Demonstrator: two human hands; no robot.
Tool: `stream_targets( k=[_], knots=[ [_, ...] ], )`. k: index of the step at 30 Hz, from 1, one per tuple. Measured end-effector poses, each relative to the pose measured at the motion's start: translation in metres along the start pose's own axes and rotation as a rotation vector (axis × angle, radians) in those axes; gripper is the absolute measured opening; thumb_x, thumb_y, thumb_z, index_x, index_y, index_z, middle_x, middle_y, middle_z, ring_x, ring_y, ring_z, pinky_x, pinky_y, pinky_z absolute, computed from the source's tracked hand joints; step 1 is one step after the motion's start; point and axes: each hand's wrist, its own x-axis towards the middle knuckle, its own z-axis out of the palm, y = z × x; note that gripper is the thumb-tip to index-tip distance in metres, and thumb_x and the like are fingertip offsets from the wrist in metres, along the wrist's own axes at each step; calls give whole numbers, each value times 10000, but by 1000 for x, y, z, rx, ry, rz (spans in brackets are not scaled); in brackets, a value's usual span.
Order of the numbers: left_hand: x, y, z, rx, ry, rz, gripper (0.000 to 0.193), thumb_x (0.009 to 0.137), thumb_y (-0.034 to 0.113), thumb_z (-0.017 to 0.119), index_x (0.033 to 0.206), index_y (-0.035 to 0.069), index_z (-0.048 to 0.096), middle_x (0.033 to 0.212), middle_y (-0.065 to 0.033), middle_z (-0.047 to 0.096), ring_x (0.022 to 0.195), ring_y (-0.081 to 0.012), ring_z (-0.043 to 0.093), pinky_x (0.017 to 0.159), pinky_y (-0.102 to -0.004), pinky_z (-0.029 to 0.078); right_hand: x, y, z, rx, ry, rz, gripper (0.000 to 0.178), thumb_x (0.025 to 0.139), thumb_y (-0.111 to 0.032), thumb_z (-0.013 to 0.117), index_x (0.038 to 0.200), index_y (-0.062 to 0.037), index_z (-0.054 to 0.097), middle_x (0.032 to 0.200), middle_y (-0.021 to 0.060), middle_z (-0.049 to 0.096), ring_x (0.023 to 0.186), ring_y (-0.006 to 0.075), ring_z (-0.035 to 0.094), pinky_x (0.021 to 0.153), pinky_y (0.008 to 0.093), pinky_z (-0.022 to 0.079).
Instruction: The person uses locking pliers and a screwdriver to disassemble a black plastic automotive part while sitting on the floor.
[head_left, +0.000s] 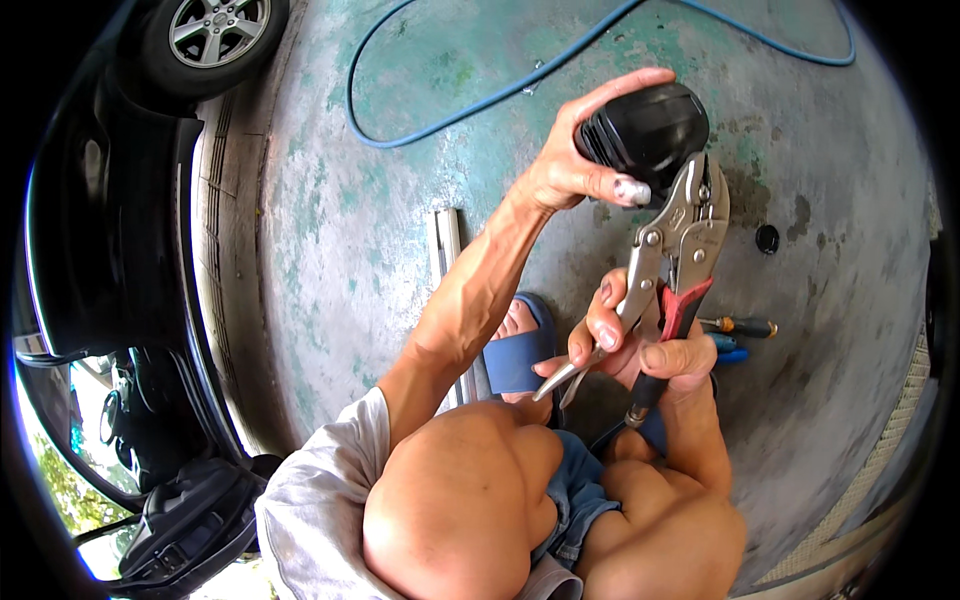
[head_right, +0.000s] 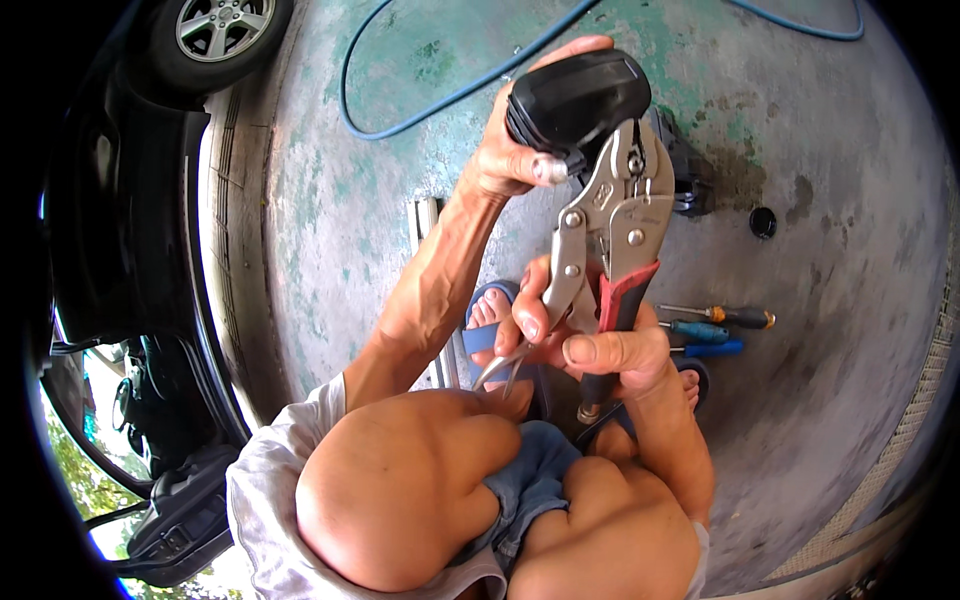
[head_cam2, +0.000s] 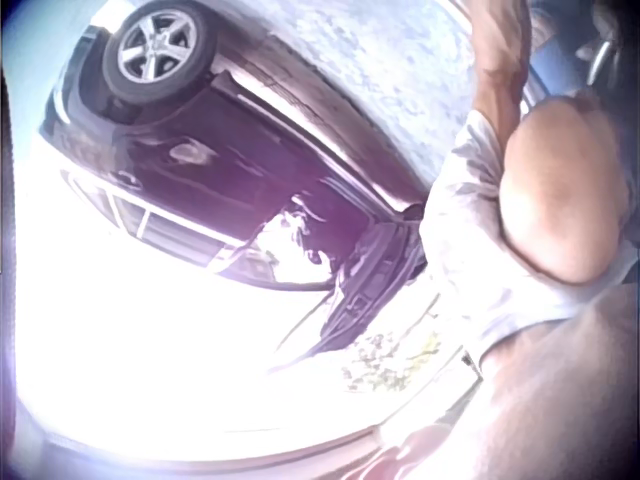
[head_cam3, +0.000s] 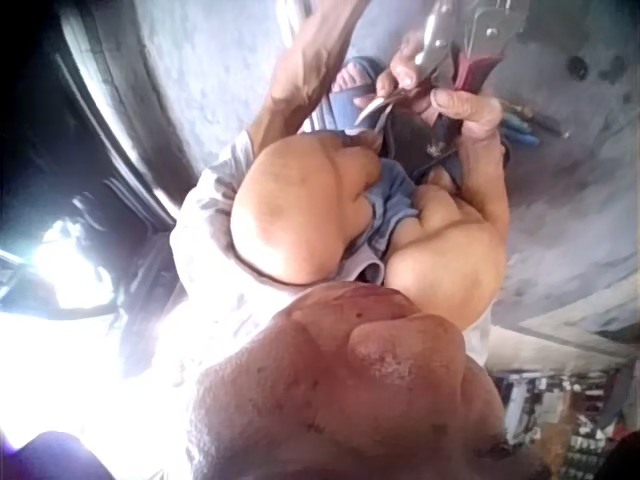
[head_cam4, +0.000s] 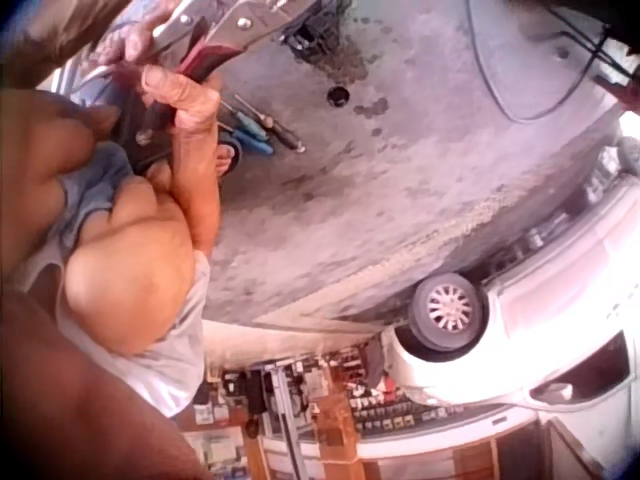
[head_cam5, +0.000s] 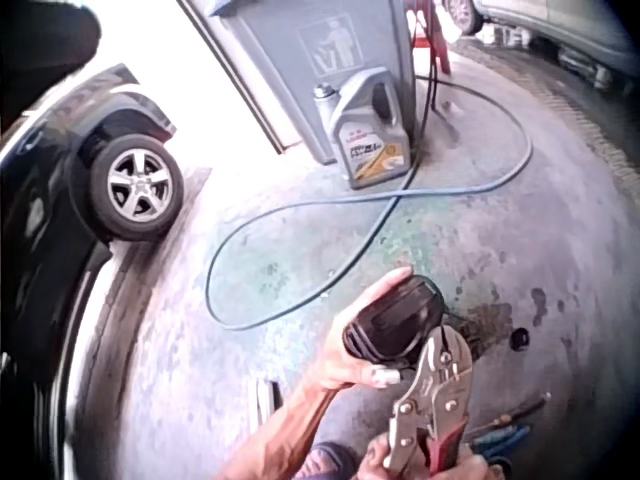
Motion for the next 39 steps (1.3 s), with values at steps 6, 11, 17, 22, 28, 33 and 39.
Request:
stream_targets(
  k=[6, 11, 17, 22, 28, 33, 39],
  knots=[
    [-3, 3, 4, 13, 12, 34, 1262, 500, 355, 974, 1499, -108, 357, 1381, -211, 588, 1241, -268, 610, 1119, -354, 418, 0, 6, -1, -2, -53, -15, 578, 770, -40, 707, 1307, -40, 492, 994, 79, 563, 1037, 300, 617, 1102, 678, 373],
    [-12, 9, 14, 146, 115, 0, 1161, 551, 351, 952, 1481, -85, 411, 1371, -206, 595, 1239, -260, 607, 1100, -366, 433, 1, 7, 5, -36, -6, -29, 553, 775, -61, 708, 1289, -79, 505, 978, 45, 583, 997, 269, 616, 1082, 676, 390],
    [-21, -8, 30, 253, 352, 264, 1151, 579, 376, 981, 1508, 6, 411, 1270, -160, 618, 1167, -235, 614, 1032, -360, 469, -1, 9, 9, -179, 24, -32, 501, 774, -103, 734, 1215, -45, 504, 942, 45, 559, 934, 232, 594, 983, 591, 478],
    [-25, -11, 53, 299, 612, 137, 1033, 640, 265, 880, 1501, 42, 353, 1163, -163, 668, 1070, -225, 662, 972, -359, 510, -1, 10, 13, -199, 111, -69, 530, 760, -95, 721, 1241, -38, 506, 922, 50, 566, 874, 240, 603, 895, 521, 495],
    [-24, -24, 49, 244, 686, 258, 852, 672, 359, 860, 1341, -11, 484, 1057, -127, 685, 970, -188, 662, 879, -325, 530, 0, 14, 16, -235, 181, -27, 538, 749, -115, 726, 1226, -27, 493, 909, 50, 554, 868, 236, 593, 867, 501, 487],
    [-18, -27, 41, 338, 711, 418, 777, 684, 431, 851, 1219, -40, 541, 1016, -113, 672, 917, -166, 641, 828, -303, 524, 1, 10, 17, -220, 170, 4, 536, 749, -113, 722, 1225, -28, 490, 915, 53, 567, 882, 238, 597, 894, 516, 490],
    [-14, -25, 37, 475, 648, 426, 753, 672, 400, 864, 1190, -39, 539, 962, -107, 662, 877, -160, 639, 783, -301, 533, -1, 14, 10, -169, 66, -27, 545, 773, -70, 684, 1283, -7, 503, 960, 83, 576, 946, 249, 590, 984, 601, 482]
  ],
)
